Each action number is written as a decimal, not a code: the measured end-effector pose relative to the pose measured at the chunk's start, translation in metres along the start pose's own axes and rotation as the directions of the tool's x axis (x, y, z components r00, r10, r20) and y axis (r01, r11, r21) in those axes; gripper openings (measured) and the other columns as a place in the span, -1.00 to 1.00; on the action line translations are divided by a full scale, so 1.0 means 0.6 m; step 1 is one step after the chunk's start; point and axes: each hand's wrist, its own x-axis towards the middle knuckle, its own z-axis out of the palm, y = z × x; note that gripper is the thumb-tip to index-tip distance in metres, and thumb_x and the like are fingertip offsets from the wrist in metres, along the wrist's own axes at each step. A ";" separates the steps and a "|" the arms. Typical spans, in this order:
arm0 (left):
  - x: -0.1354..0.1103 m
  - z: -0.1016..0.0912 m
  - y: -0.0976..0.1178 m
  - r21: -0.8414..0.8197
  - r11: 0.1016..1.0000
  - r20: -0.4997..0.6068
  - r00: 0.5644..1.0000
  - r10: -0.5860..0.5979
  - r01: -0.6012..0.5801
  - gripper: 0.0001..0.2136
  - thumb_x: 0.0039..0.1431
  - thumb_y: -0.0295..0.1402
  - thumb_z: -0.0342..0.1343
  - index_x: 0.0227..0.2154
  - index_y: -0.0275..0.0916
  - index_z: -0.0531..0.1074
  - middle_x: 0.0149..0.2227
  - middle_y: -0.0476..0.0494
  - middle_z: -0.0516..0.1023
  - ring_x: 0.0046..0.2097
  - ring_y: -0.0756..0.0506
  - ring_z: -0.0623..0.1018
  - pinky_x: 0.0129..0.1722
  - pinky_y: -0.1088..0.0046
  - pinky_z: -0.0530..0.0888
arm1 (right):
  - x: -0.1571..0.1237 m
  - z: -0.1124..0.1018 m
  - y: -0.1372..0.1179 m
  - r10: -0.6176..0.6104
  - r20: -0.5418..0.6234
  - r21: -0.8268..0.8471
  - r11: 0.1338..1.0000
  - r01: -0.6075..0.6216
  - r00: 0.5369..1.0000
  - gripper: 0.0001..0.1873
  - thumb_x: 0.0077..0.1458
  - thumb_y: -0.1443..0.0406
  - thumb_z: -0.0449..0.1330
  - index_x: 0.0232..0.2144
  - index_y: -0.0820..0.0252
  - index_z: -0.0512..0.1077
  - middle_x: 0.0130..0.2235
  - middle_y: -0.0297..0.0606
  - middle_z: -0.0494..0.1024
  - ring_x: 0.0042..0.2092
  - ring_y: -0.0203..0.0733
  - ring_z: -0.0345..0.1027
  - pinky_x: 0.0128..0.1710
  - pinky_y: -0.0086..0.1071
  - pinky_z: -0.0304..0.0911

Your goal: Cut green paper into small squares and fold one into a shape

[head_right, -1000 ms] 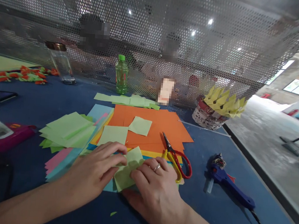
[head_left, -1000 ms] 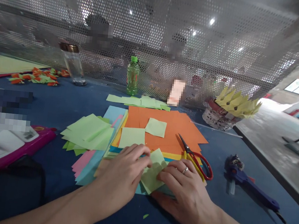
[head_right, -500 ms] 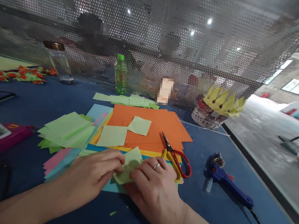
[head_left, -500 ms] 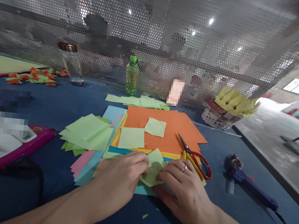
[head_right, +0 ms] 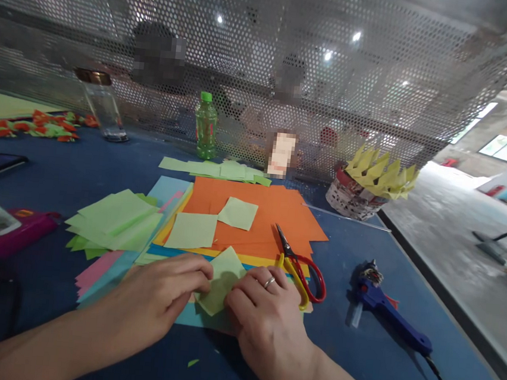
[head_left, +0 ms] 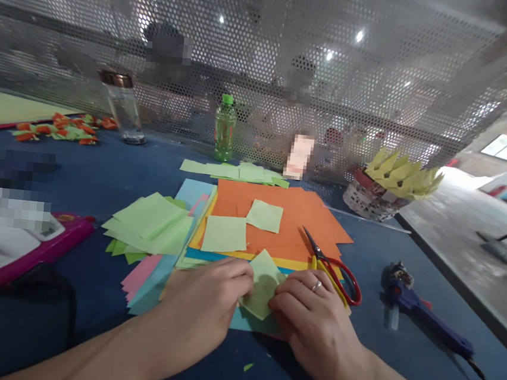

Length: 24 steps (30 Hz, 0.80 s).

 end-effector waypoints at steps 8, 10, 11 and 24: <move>0.000 -0.007 0.004 -0.007 1.000 0.020 1.000 0.001 -0.001 -0.69 0.20 -0.60 -0.13 -0.33 -0.17 0.51 -0.22 -0.07 0.53 -0.20 -0.04 0.53 -0.23 0.50 0.40 | 0.003 -0.004 -0.005 -0.006 0.014 -0.042 0.999 0.007 1.000 -0.86 0.19 0.38 0.13 -0.43 0.16 0.42 -0.38 -0.28 0.51 -0.24 -0.15 0.35 -0.16 -0.22 0.16; 0.000 -0.009 0.004 -0.009 1.000 0.031 1.000 0.000 0.000 -0.68 0.19 -0.60 -0.11 -0.35 -0.16 0.53 -0.21 -0.06 0.54 -0.18 -0.04 0.54 -0.21 0.50 0.41 | 0.003 -0.004 -0.005 -0.008 0.019 -0.051 0.999 0.009 1.000 -0.86 0.19 0.35 0.16 -0.43 0.15 0.43 -0.39 -0.28 0.51 -0.25 -0.15 0.36 -0.15 -0.22 0.17; 0.000 -0.009 0.004 -0.009 1.000 0.032 0.999 0.001 -0.001 -0.68 0.18 -0.60 -0.11 -0.36 -0.15 0.53 -0.20 -0.06 0.55 -0.17 -0.05 0.54 -0.19 0.50 0.41 | 0.003 -0.005 -0.004 -0.009 0.024 -0.052 0.999 0.010 1.000 -0.87 0.19 0.34 0.16 -0.43 0.15 0.43 -0.39 -0.28 0.51 -0.25 -0.16 0.36 -0.15 -0.22 0.17; -0.004 -0.010 0.000 0.015 1.000 0.048 0.998 0.027 -0.027 -0.63 0.08 -0.64 -0.14 -0.40 -0.16 0.55 -0.24 -0.08 0.60 -0.09 -0.09 0.57 -0.07 0.43 0.45 | 0.004 0.000 -0.004 0.202 0.103 0.141 0.966 -0.216 0.974 -0.87 0.21 0.26 0.20 -0.40 0.11 0.43 -0.34 -0.31 0.50 -0.25 -0.15 0.30 -0.24 -0.29 0.14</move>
